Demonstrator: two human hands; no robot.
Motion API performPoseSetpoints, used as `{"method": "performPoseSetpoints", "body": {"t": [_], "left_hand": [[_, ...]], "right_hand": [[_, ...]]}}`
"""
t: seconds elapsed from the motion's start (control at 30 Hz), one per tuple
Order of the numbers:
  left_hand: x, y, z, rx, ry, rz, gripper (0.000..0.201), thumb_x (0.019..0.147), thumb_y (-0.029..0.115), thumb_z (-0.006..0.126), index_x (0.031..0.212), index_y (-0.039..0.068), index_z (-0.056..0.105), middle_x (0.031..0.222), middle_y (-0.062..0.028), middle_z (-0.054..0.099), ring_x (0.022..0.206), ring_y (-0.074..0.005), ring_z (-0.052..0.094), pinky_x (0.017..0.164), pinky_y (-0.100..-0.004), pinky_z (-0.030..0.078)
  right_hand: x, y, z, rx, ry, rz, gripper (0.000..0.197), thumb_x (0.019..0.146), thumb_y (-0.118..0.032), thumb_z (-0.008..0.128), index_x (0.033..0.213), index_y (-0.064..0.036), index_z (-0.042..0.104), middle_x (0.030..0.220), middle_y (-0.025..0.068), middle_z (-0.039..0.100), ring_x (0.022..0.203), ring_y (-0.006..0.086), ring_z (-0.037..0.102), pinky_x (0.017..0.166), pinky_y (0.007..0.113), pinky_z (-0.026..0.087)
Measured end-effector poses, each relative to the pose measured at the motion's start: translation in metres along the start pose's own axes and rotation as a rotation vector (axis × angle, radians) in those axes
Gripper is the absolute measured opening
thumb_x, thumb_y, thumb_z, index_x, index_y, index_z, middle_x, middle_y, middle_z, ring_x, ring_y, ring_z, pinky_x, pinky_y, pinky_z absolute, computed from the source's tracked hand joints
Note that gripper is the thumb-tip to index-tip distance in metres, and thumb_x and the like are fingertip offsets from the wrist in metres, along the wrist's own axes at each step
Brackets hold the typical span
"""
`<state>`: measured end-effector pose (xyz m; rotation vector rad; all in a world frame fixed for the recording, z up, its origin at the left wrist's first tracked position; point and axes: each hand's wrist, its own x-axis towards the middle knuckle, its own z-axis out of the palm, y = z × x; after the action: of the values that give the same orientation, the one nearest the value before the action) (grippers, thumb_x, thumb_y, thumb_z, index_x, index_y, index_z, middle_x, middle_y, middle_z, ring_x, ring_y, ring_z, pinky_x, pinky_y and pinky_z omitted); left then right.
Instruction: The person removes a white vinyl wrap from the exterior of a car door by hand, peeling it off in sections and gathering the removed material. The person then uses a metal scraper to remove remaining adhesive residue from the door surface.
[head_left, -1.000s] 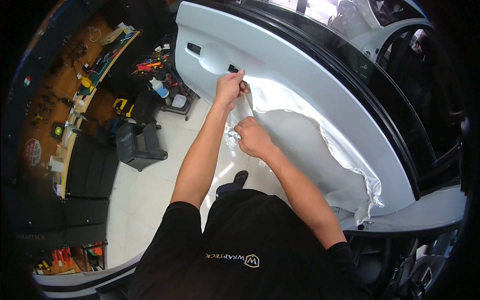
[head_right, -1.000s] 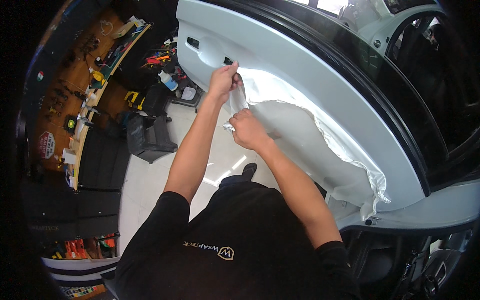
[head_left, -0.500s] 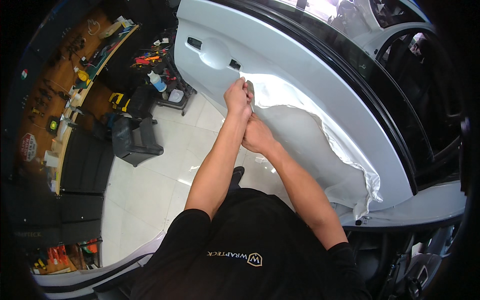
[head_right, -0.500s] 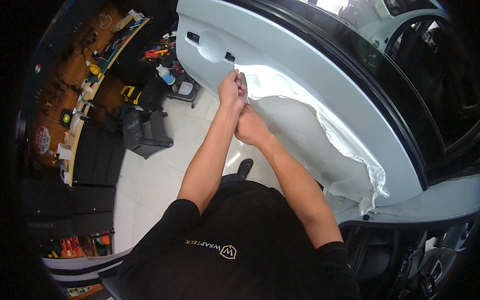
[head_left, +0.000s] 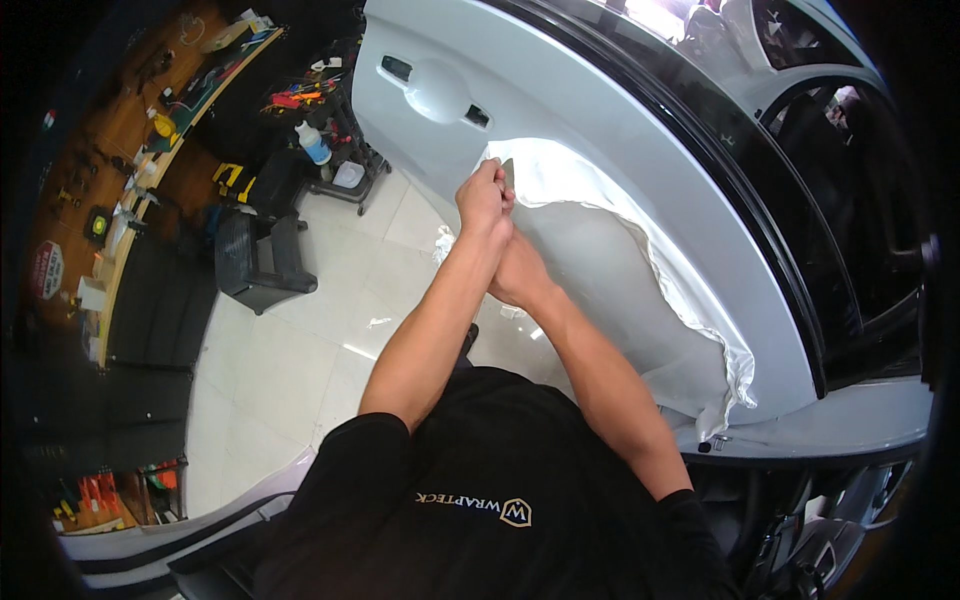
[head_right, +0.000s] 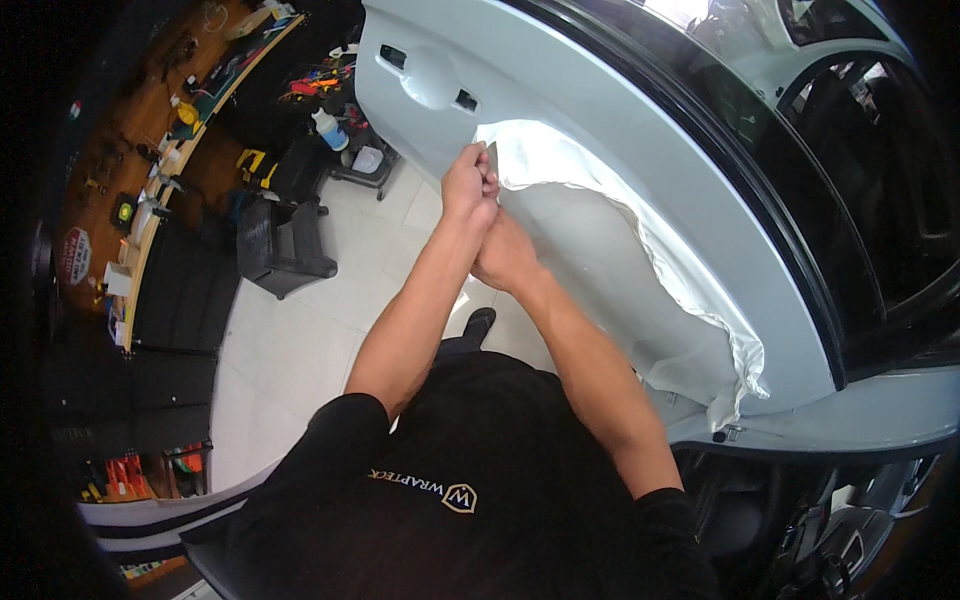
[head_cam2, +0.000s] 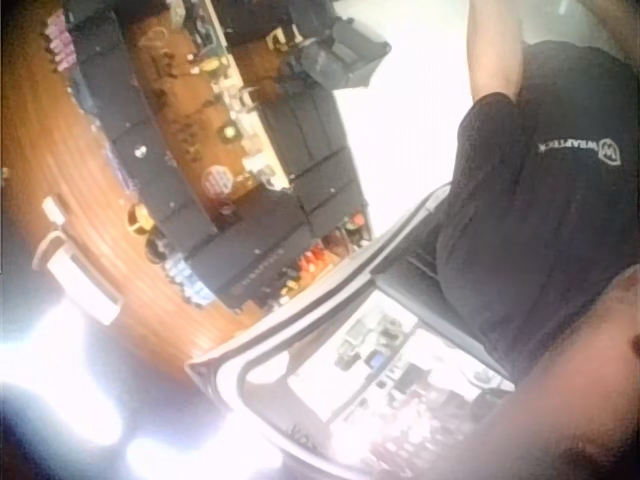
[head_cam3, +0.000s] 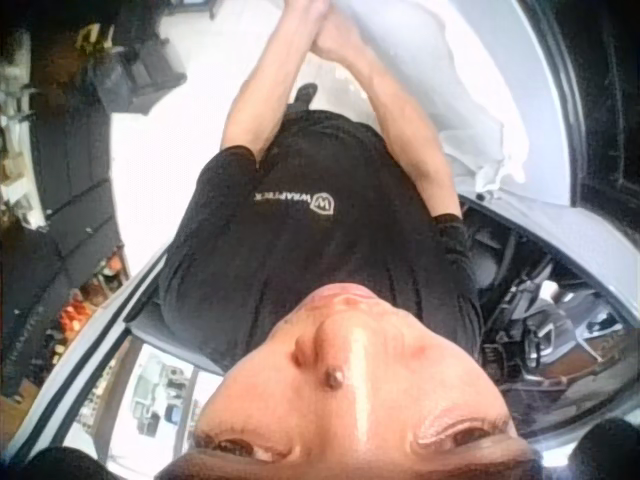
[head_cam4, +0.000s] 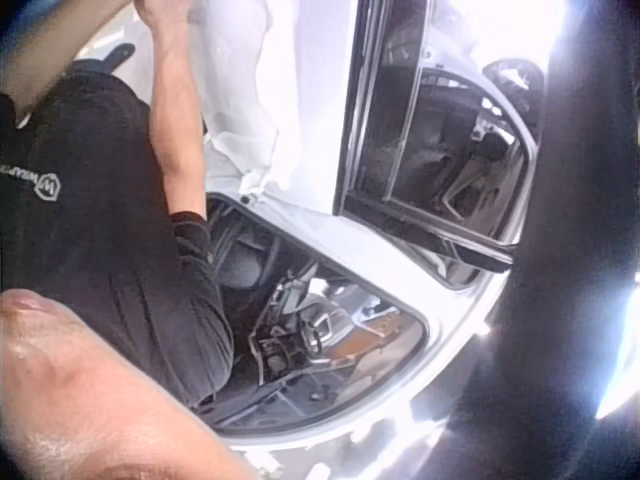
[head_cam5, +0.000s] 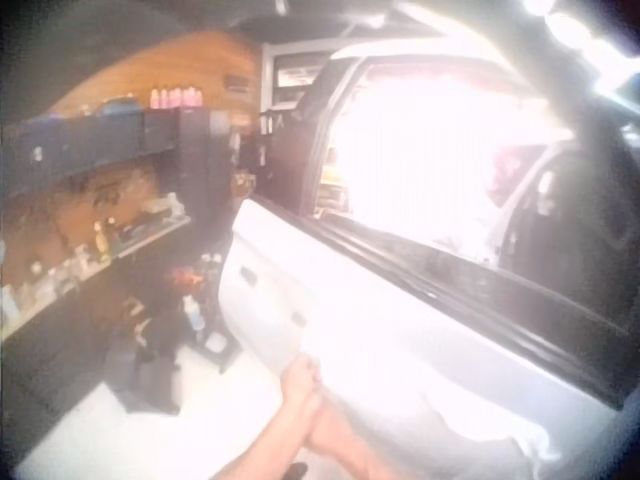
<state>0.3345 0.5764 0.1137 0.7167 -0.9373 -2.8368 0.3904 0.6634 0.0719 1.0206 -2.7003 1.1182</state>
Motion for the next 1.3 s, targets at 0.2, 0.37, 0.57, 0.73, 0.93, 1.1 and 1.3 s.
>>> {"method": "performPoseSetpoints", "body": {"t": [0.2, 0.37, 0.57, 0.73, 0.93, 1.1, 1.3], "left_hand": [[-0.035, 0.005, -0.024, 0.242, -0.155, 0.1, 0.014, 0.089, 0.013, 0.063, 0.079, 0.004, 0.058, 0.064, -0.0002, 0.047, 0.056, -0.0117, 0.051, 0.048, -0.0254, 0.038], [-0.022, 0.075, -0.005, 1.41, -0.17, 0.769, 0.019, 0.087, 0.016, 0.065, 0.09, -0.002, 0.062, 0.087, -0.0138, 0.065, 0.079, -0.0262, 0.069, 0.064, -0.0383, 0.053], [0.022, 0.07, 0.03, 2.131, -0.247, 1.114, 0.032, 0.087, 0.027, 0.069, 0.104, 0.0, 0.068, 0.105, -0.0213, 0.069, 0.092, -0.0358, 0.071, 0.08, -0.0463, 0.057], [0.043, 0.078, 0.036, 2.308, -0.466, 0.945, 0.02, 0.088, 0.02, 0.064, 0.099, 0.004, 0.071, 0.098, -0.0231, 0.071, 0.095, -0.039, 0.069, 0.084, -0.0488, 0.055], [0.038, 0.075, 0.02, 2.302, -0.494, 0.951, 0.025, 0.091, 0.019, 0.056, 0.098, 0.002, 0.072, 0.096, -0.0242, 0.071, 0.094, -0.0413, 0.068, 0.084, -0.0504, 0.054], [0.023, 0.062, 0.008, 2.242, -0.466, 1.0, 0.027, 0.085, 0.013, 0.053, 0.098, 0.002, 0.074, 0.091, -0.0255, 0.071, 0.089, -0.043, 0.069, 0.082, -0.0508, 0.055], [0.025, 0.048, -0.006, 2.089, -0.477, 1.046, 0.027, 0.086, 0.013, 0.052, 0.095, -0.003, 0.071, 0.087, -0.0295, 0.069, 0.085, -0.0468, 0.068, 0.08, -0.0536, 0.054]], "right_hand": [[-0.008, 0.015, 0.011, -0.064, 0.142, -0.203, 0.034, 0.074, -0.006, 0.064, 0.106, 0.0036, 0.065, 0.107, 0.021, 0.067, 0.107, 0.0409, 0.058, 0.098, 0.047, 0.046], [0.001, 0.012, -0.003, -0.204, 0.039, -0.189, 0.025, 0.07, -0.003, 0.063, 0.093, 0.0008, 0.071, 0.093, 0.0168, 0.067, 0.1, 0.0331, 0.061, 0.099, 0.041, 0.045], [0.004, 0.015, 0.0, -0.218, 0.034, -0.198, 0.024, 0.071, -0.003, 0.062, 0.093, 0.0011, 0.07, 0.093, 0.0171, 0.068, 0.101, 0.0329, 0.061, 0.101, 0.042, 0.043], [0.004, 0.018, 0.007, -0.161, 0.12, -0.199, 0.022, 0.071, -0.004, 0.062, 0.091, 0.0009, 0.069, 0.091, 0.0177, 0.067, 0.099, 0.034, 0.062, 0.1, 0.043, 0.044], [-0.002, 0.016, 0.004, -0.135, 0.14, -0.232, 0.02, 0.072, -0.004, 0.062, 0.09, 0.0007, 0.069, 0.091, 0.0169, 0.068, 0.097, 0.0335, 0.062, 0.098, 0.044, 0.045], [-0.014, 0.011, 0.003, -0.118, 0.187, -0.259, 0.019, 0.072, -0.004, 0.062, 0.088, 0.0001, 0.069, 0.09, 0.0161, 0.068, 0.097, 0.0333, 0.062, 0.096, 0.044, 0.045], [-0.027, 0.007, 0.002, -0.076, 0.145, -0.247, 0.022, 0.07, -0.002, 0.06, 0.09, 0.0021, 0.068, 0.091, 0.0192, 0.068, 0.098, 0.036, 0.061, 0.097, 0.045, 0.045]]}}
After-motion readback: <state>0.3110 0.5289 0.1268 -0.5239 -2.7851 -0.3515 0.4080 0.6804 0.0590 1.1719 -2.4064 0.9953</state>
